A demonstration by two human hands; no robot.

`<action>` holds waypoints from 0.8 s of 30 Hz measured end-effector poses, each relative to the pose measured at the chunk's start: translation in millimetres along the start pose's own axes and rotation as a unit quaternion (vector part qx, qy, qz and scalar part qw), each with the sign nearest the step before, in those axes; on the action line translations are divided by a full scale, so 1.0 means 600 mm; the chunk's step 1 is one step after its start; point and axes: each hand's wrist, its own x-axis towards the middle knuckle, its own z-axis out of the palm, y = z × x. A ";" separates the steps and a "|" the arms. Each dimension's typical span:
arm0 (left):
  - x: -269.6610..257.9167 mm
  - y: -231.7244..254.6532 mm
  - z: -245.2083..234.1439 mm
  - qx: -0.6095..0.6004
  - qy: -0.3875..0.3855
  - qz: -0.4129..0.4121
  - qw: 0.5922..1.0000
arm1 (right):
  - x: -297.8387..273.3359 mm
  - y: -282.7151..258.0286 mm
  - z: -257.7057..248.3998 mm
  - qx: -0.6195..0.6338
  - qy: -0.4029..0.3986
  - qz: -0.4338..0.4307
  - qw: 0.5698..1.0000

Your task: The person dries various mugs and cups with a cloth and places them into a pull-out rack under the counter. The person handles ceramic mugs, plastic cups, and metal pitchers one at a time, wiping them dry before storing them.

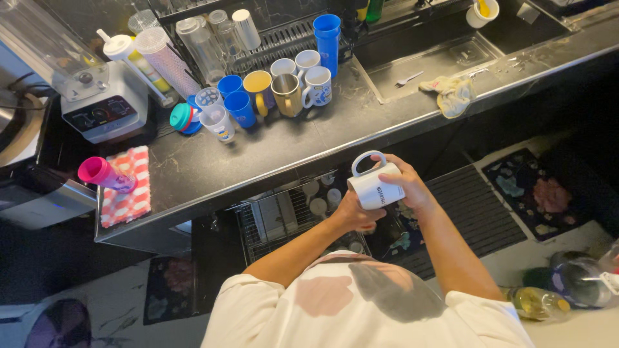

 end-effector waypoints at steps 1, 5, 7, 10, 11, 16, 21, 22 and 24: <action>-0.002 0.003 0.001 0.081 0.011 0.065 0.995 | 0.002 0.003 -0.007 0.011 0.016 0.034 0.999; 0.011 0.005 -0.008 0.109 -0.028 0.030 0.993 | 0.001 -0.001 0.000 0.044 0.062 0.091 0.993; 0.021 0.009 -0.019 -0.136 -0.057 -0.086 0.985 | -0.009 -0.019 0.011 -0.005 0.021 0.000 1.000; 0.019 0.017 -0.029 -0.528 -0.052 -0.186 0.827 | -0.033 -0.046 0.026 -0.181 -0.068 -0.189 0.963; 0.014 0.022 -0.031 -0.579 -0.051 -0.223 0.782 | -0.039 -0.049 0.033 -0.250 -0.063 -0.211 0.943; 0.001 0.046 -0.036 -0.484 -0.112 -0.187 0.847 | -0.046 -0.037 0.039 -0.192 -0.005 -0.163 0.968; 0.002 0.059 -0.055 0.012 -0.232 -0.036 0.972 | -0.021 -0.004 0.009 -0.035 0.037 0.010 0.999; 0.002 0.060 -0.060 0.037 -0.248 -0.063 0.966 | -0.015 0.003 0.008 -0.030 0.053 0.062 0.996; 0.002 0.061 -0.070 0.087 -0.280 -0.114 0.949 | -0.011 0.009 0.010 -0.019 0.086 0.164 0.982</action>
